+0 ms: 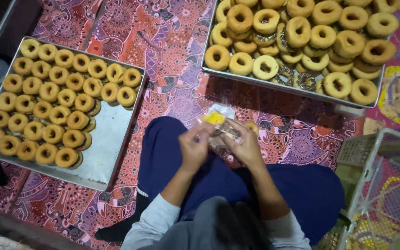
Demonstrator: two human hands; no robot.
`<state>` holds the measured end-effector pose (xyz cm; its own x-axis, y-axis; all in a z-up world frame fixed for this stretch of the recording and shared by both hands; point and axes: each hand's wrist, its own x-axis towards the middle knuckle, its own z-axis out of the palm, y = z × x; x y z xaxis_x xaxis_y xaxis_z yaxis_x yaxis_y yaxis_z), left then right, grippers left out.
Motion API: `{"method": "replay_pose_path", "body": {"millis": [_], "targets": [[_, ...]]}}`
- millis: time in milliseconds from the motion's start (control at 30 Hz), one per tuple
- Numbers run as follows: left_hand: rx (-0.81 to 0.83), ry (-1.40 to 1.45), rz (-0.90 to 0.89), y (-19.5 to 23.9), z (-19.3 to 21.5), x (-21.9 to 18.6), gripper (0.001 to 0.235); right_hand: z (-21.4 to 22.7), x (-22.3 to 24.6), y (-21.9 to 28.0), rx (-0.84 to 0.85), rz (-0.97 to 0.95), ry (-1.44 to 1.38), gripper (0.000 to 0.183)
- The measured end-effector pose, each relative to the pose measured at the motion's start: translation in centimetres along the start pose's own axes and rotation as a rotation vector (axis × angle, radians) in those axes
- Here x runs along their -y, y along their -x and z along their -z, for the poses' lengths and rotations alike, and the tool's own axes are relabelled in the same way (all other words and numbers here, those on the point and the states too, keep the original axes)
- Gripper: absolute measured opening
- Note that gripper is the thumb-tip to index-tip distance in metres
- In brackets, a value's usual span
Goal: The person sits on a patterned floor mat and repeatedly picks donuts from a metal tray, places them into small clear plastic bags, and sets the filled bags into a white plastic basket. The person handles donuts one at a time, using both hands to open bags and insert the donuts.
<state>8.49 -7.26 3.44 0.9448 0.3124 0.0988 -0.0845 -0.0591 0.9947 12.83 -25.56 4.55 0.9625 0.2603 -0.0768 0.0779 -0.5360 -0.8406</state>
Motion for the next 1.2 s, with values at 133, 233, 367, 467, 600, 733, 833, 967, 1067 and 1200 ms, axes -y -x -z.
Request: {"method": "replay_pose_path", "body": {"millis": [133,233,367,467,600,733,833,967,1067,1200], "targets": [[-0.379,0.326,0.095,-5.4,2.1,5.7,0.01,0.8,-1.4,1.7,0.035,0.002,-0.264,0.049],[-0.42,0.155,0.211,-6.5,2.6,6.7,0.03,2.0,-2.7,2.5,0.031,-0.262,-0.215,0.056],[-0.046,-0.507,-0.366,-1.2,1.8,2.9,0.096,2.0,-3.7,2.6,0.069,-0.227,-0.197,0.058],[0.488,-0.563,-0.632,1.6,1.5,-0.8,0.073,0.8,-2.3,1.4,0.155,0.161,-0.257,0.04],[0.182,-0.497,-0.541,2.9,3.2,-3.4,0.021,-1.0,2.2,0.8,0.303,0.045,-0.157,0.035],[-0.044,-0.123,0.024,5.2,7.1,-3.0,0.011,-2.6,7.3,2.2,0.265,0.137,0.094,0.022],[-0.161,0.144,0.24,5.6,9.8,-1.3,0.013,-4.8,10.5,3.0,0.224,0.322,0.103,0.02],[-0.192,0.158,0.174,4.8,10.8,0.3,0.014,-7.1,12.6,2.6,0.285,0.428,0.239,0.015],[-0.23,0.113,0.165,4.7,10.3,0.3,0.019,-7.2,12.5,2.1,0.095,0.482,0.063,0.013],[-0.135,-0.001,0.136,4.5,10.0,-1.2,0.019,-7.0,11.9,1.1,0.041,0.772,0.132,0.028]]}}
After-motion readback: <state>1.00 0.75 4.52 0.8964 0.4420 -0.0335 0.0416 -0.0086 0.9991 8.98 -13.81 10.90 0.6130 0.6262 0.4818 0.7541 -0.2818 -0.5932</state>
